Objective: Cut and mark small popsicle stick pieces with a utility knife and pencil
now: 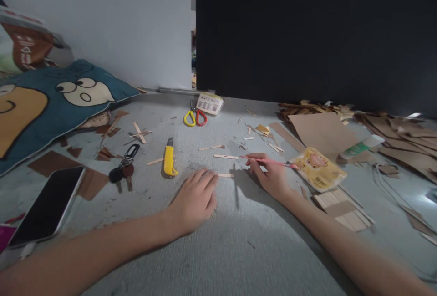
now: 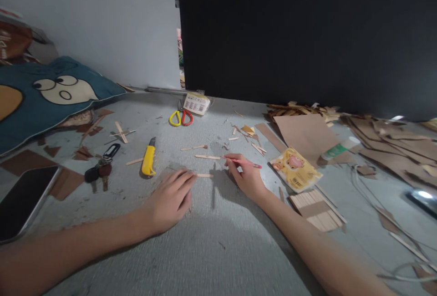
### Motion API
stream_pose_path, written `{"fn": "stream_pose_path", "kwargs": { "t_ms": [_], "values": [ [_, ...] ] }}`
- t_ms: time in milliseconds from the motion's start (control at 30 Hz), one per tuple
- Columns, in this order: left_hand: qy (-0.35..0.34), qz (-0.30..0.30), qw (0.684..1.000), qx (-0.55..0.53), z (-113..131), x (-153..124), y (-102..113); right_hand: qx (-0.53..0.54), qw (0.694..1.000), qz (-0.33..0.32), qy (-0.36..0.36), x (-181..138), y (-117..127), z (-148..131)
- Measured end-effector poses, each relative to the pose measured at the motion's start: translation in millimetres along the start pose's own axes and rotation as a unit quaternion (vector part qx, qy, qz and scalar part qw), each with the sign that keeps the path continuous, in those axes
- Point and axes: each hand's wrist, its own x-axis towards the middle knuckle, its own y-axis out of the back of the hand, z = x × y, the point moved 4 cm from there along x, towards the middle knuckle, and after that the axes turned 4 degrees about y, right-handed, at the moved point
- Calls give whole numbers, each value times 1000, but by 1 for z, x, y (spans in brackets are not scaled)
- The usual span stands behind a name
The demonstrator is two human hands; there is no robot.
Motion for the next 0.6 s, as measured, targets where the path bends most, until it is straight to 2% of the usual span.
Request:
{"fn": "stream_pose_path", "kwargs": {
  "t_ms": [167, 300, 367, 500, 600],
  "values": [
    [-20, 3, 1000, -11, 0, 1, 3, -6, 1000, 3, -30, 0, 2, -1],
    [-44, -16, 998, -39, 0, 6, 7, 7, 1000, 9, -25, -2, 1, -15],
    [-51, -26, 997, -57, -1, 8, 8, 63, 997, -6, -47, -3, -5, -23],
    [-47, -43, 996, -66, -1, 10, 8, 196, 972, -76, -102, 0, -22, -29],
    [-39, -55, 995, -70, 0, 10, 8, 251, 955, -86, -136, 2, -29, -25]
  ]
}}
